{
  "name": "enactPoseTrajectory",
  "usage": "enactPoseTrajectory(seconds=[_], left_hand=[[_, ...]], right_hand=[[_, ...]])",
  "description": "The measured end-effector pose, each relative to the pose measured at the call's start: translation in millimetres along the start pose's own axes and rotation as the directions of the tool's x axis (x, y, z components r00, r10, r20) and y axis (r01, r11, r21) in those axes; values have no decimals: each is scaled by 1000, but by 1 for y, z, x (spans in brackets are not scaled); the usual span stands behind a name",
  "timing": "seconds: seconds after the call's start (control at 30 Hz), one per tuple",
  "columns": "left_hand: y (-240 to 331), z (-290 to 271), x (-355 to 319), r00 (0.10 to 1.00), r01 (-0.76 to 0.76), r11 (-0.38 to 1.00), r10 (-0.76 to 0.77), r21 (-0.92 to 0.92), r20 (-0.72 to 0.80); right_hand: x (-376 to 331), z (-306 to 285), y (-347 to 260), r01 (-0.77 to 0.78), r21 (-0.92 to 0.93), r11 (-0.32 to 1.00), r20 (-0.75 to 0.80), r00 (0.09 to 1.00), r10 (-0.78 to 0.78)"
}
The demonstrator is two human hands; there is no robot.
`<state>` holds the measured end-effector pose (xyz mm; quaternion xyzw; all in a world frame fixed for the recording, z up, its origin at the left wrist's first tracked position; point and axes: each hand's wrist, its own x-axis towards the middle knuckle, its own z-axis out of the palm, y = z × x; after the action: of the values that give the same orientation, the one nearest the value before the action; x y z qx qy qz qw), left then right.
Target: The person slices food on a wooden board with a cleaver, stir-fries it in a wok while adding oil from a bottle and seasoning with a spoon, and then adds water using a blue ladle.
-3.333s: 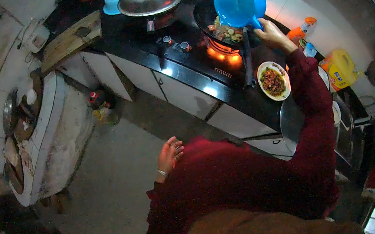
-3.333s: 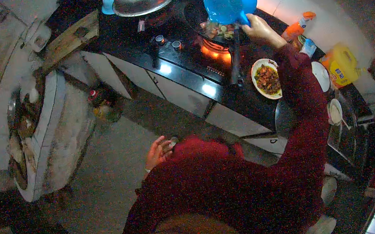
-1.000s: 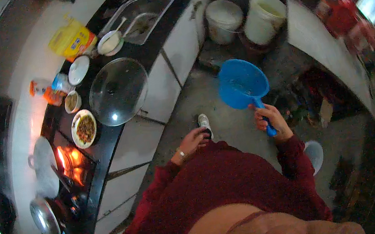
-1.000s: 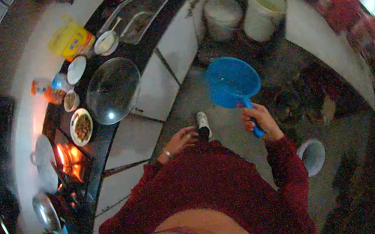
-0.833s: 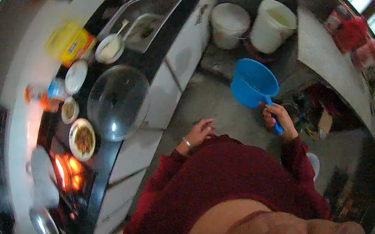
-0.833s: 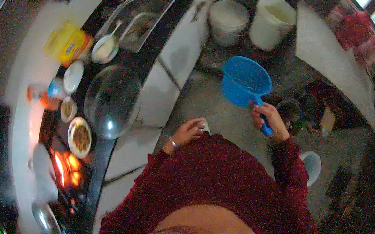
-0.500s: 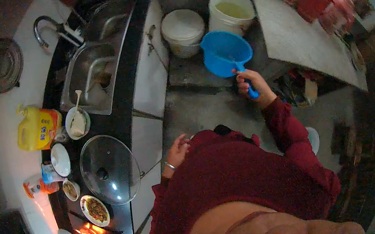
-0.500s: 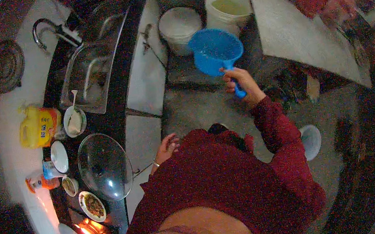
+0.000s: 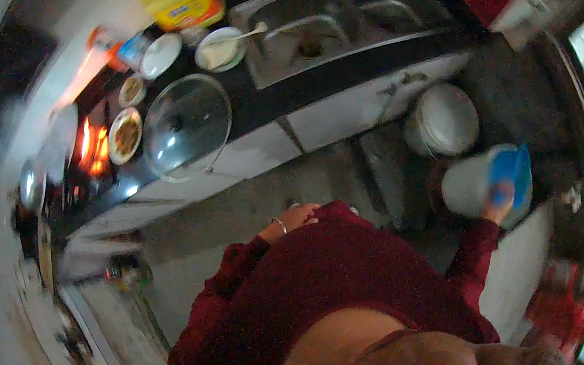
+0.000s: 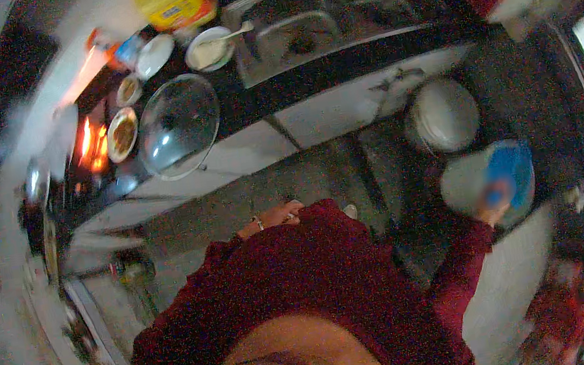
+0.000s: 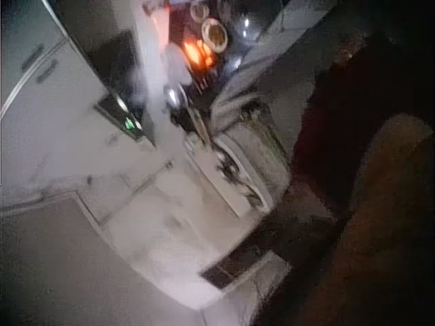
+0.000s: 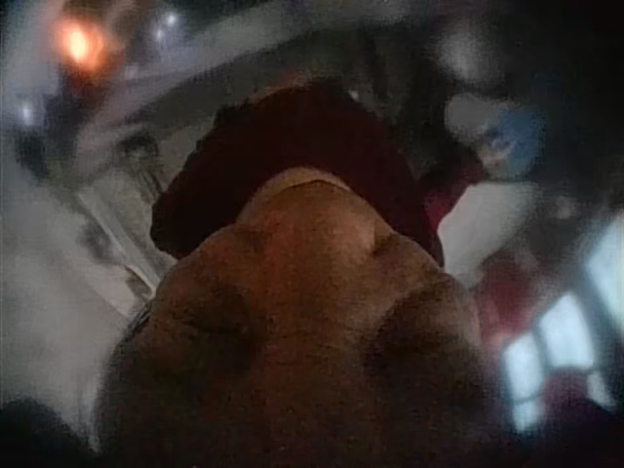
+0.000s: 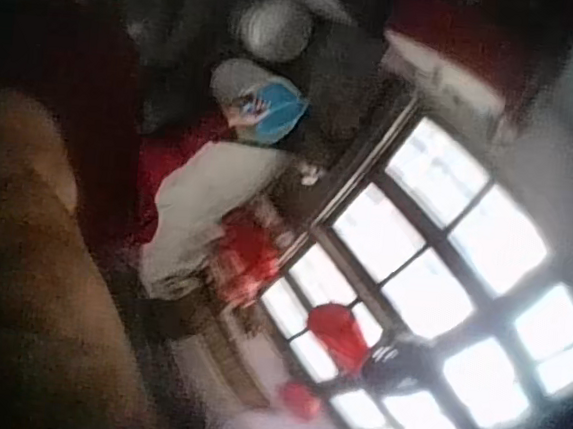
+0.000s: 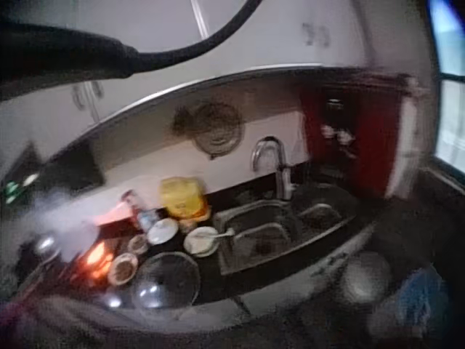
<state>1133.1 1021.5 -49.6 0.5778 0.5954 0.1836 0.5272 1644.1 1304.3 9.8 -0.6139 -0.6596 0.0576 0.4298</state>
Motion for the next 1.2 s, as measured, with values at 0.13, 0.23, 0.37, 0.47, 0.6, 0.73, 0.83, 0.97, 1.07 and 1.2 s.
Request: enactPoseTrajectory(seconds=[0.13,0.23,0.37,0.47,0.6,0.73,0.83,0.97,1.07,1.2], left_hand=[[52,-2,-18,990,30,998,-23,50,-141],[24,19,-17,988,2,1000,1,19,-157],[7,32,-19,978,58,994,-39,88,-204],[22,23,-45,946,25,999,-37,-42,-322],[-57,54,-64,900,7,997,-41,-79,-434],[-62,30,-122,848,-75,990,1,-118,-531],[-83,20,-169,804,-34,993,-40,-113,-593],[-129,20,-226,757,94,986,-162,-139,-633],[-127,11,-291,658,178,954,-297,-240,-692],[-158,32,-329,610,199,876,-462,-440,-644]], right_hand=[[21,22,54,-137,-255,957,76,984,161],[12,73,161,-127,-167,978,14,991,132],[-30,133,134,14,48,999,-28,1000,-13],[-16,163,95,-747,608,-270,781,500,375],[-58,221,-51,-902,90,-421,853,288,-436],[-109,192,-257,-958,220,-185,942,258,-214],[-147,210,-349,-960,256,114,960,238,-149],[-201,227,-449,-920,232,316,908,89,-409],[-249,226,-543,-855,288,432,845,14,-535],[-292,229,-649,-739,378,558,720,-145,-679]])
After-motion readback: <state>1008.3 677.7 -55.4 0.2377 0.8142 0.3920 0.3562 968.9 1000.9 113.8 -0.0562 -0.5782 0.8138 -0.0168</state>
